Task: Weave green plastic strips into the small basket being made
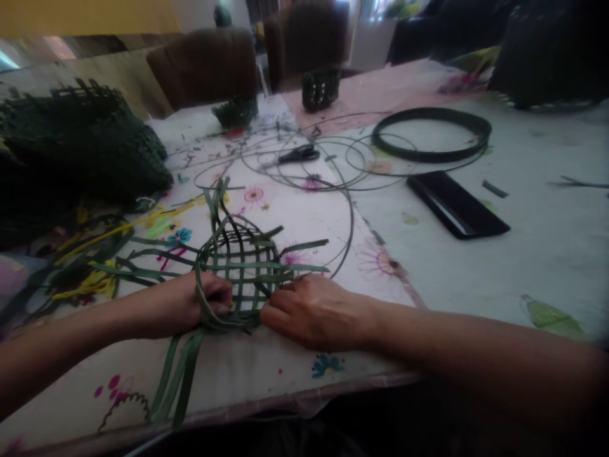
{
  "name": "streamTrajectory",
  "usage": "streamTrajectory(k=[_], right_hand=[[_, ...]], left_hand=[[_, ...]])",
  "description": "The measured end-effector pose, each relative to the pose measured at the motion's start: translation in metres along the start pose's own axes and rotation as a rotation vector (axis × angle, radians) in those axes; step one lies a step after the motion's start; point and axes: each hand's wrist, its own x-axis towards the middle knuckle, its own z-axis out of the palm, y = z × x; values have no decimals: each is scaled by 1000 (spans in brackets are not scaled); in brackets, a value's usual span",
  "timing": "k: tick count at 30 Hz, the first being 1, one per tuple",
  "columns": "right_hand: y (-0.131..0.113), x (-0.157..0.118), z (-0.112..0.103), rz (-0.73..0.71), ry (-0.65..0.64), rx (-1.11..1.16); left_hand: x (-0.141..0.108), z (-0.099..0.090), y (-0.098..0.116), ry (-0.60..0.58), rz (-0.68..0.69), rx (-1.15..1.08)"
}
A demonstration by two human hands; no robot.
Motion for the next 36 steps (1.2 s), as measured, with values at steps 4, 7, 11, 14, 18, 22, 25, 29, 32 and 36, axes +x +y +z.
streamTrajectory(k=[4,7,11,14,18,22,25,29,32,36], right_hand=[[-1,0,-1,-13,-21,-7],[-1,0,0,-30,-22,-18],[0,-1,0,-41,-22,-38],[0,-1,-1,-33,-36,-32],[-1,0,-1,-16,-42,-10],[0,0,-1,-5,-27,18],[1,0,-1,17,-36,39],[3,1,-2,68,-87,49],[3,1,-2,77,-99,53],[3,1,-1,70,-90,61]], left_hand=[[-1,-2,5,32,3,-142],[1,-3,6,100,-6,-126],[6,1,2,62,-34,-25],[10,2,-4,19,-40,23],[12,2,-8,1,-3,-1],[7,3,-7,64,3,-43],[4,2,-7,97,-28,-99],[1,-3,-5,159,53,21],[-4,-6,2,137,180,95],[-10,-7,9,73,167,96]])
